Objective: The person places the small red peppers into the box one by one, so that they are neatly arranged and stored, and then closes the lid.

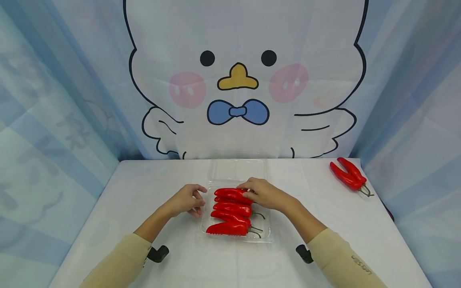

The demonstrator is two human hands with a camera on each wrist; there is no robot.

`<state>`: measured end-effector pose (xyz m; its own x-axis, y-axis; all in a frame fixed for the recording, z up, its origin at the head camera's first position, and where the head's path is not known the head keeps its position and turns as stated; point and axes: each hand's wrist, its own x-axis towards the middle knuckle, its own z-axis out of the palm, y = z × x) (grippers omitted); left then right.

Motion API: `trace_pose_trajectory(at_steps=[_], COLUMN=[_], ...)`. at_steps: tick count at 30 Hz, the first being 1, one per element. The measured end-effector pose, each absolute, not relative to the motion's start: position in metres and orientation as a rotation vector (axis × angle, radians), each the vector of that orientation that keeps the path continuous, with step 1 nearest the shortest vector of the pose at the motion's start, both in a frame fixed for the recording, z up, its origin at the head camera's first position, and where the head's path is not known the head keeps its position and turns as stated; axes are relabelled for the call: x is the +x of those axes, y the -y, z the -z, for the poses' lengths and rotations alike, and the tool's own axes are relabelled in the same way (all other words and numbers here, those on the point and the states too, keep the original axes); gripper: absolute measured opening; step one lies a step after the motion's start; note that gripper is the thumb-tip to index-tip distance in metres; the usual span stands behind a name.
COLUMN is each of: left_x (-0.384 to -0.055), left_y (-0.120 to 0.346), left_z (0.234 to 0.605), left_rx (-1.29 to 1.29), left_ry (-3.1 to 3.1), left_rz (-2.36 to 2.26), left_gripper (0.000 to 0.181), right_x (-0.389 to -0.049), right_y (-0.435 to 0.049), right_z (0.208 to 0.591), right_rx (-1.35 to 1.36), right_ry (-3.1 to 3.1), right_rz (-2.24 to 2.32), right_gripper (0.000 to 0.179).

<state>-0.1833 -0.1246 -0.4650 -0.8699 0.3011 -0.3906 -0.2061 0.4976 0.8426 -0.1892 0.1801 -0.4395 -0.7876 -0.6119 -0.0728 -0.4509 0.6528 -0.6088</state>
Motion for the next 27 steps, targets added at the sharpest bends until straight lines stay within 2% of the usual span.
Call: trace_pose_trajectory(at_steps=[20, 27], left_x=[-0.183, -0.182], left_y=[0.123, 0.123], left_z=[0.462, 0.46], left_rx=[0.096, 0.066], left_ry=[-2.255, -2.254], left_rz=[-1.342, -1.329], left_gripper=[0.043, 0.044], right_x=[-0.192, -0.19], right_y=[-0.177, -0.174], right_z=[0.45, 0.449], right_rx=[-0.828, -0.768], right_ry=[-2.581, -2.598], right_rz=[0.937, 0.867], right_gripper=[0.03, 0.047])
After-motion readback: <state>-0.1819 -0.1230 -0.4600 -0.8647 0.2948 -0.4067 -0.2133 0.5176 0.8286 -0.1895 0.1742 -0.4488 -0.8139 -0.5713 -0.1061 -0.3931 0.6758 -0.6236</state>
